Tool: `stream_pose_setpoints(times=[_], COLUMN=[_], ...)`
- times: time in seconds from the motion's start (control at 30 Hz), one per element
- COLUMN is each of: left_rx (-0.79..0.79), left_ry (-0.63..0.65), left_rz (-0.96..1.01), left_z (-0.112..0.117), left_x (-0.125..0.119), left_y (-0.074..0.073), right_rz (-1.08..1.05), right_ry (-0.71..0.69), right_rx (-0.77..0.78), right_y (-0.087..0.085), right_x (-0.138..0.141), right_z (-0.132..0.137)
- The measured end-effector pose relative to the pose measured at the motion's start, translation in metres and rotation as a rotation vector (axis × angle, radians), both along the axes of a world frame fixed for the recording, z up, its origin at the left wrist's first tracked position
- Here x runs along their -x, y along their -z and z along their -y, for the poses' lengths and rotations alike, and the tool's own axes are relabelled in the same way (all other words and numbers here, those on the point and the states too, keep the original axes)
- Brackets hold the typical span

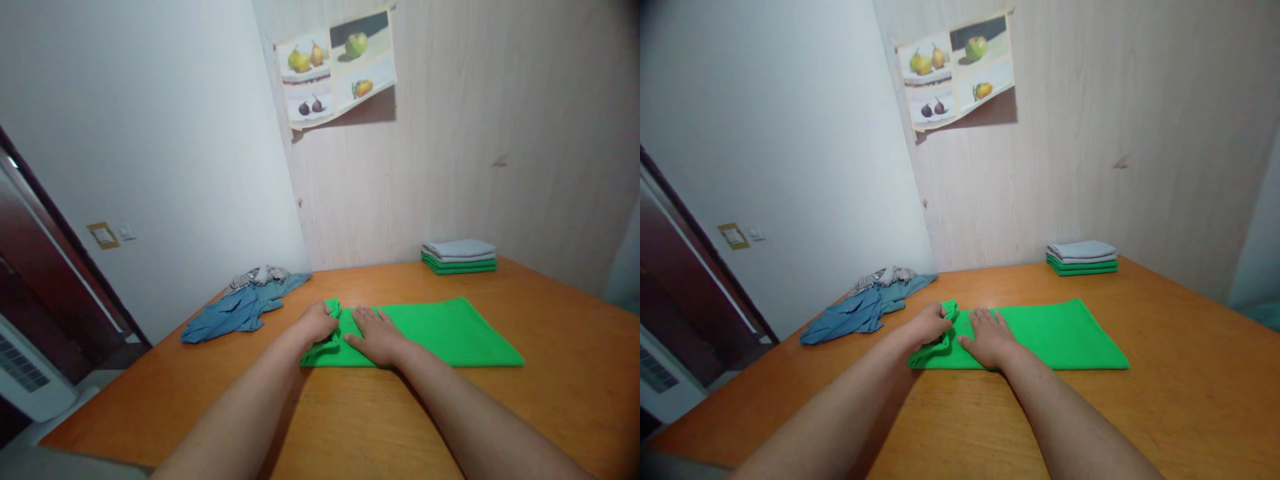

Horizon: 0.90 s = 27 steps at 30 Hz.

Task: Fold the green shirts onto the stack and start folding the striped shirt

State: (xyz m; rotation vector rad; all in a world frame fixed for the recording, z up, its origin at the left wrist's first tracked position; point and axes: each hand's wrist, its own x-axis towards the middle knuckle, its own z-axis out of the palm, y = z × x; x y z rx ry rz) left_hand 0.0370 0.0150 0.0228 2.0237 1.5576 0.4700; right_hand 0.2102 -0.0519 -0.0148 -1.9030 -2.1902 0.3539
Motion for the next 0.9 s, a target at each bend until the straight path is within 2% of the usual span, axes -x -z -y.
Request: stream_pose_setpoints(times=[0.23, 0.57, 0.63, 0.77, 0.9], left_rx=[-0.044, -0.043, -0.091, -0.292, -0.425], left_ry=[-0.003, 0.03, 0.033, 0.026, 0.098], left_rz=[-0.039, 0.063, 0.098, 0.148, 0.151], left_z=[-0.003, 0.005, 0.002, -0.012, -0.019], left_x=[0.0, 0.0, 0.004, 0.016, 0.026], left_y=[0.012, 0.007, 0.004, 0.001, 0.003], right_rz=[-0.005, -0.011, -0.011, -0.01, -0.007], right_ry=[-0.006, -0.004, -0.001, 0.0, -0.002], right_rx=[-0.012, -0.009, -0.009, -0.002, -0.003], right_y=[-0.002, -0.003, -0.003, -0.002, -0.001], right_x=[0.0, 0.0, 0.0, 0.0, -0.001], right_z=[0.002, 0.003, 0.002, 0.001, 0.001])
